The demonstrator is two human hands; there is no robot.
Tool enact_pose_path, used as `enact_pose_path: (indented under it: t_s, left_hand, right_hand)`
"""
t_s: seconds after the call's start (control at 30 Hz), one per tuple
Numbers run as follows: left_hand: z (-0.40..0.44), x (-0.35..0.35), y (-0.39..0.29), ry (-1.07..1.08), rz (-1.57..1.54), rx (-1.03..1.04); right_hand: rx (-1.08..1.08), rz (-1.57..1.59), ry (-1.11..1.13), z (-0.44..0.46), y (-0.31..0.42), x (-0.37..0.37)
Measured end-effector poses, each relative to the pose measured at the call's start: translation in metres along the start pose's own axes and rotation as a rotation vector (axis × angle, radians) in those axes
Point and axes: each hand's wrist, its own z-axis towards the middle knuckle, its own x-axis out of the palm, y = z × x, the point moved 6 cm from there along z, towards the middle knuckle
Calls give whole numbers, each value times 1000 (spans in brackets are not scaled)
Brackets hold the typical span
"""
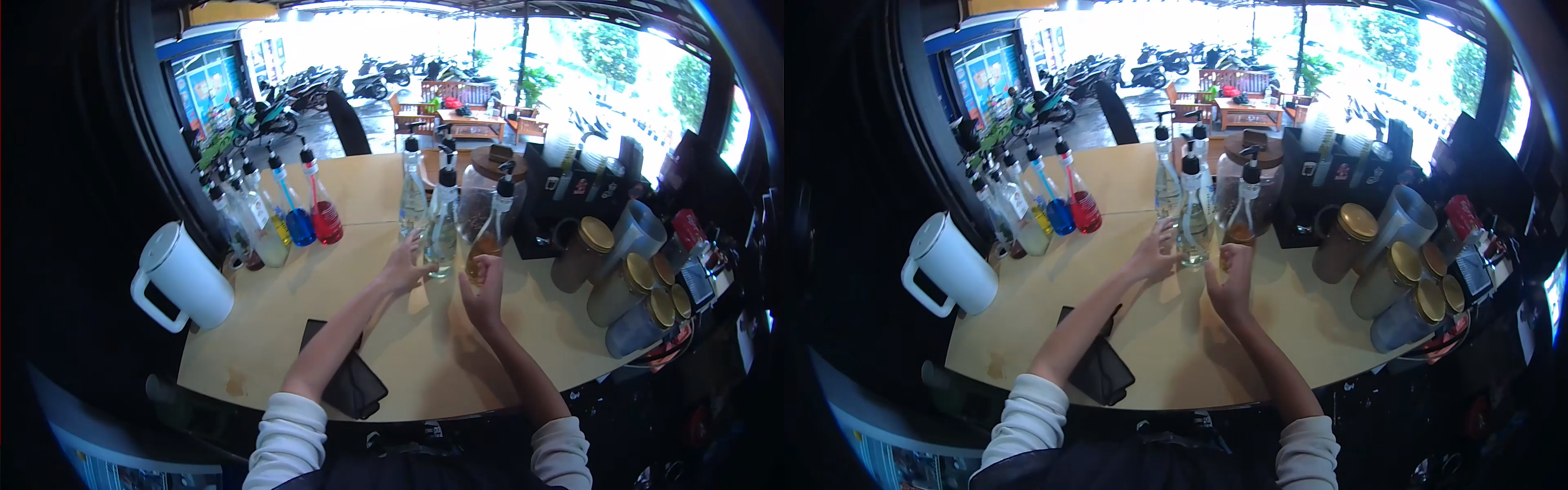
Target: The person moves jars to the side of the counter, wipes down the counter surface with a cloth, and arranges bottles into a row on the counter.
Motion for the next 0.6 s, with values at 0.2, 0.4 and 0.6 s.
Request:
enact_pose_path:
  t_s: [0.2,0.4,0.6]
  left_hand:
    - [-58,-134,17,-195,-110,-15]
    - [-120,-203,32,-380,-165,-11]
    - [-166,-229,38,-430,-178,-91]
  right_hand:
    - [-240,290,738,-66,118,108]
    - [-613,-32,1013,-146,142,187]
    - [-179,-369,828,-44,33,206]
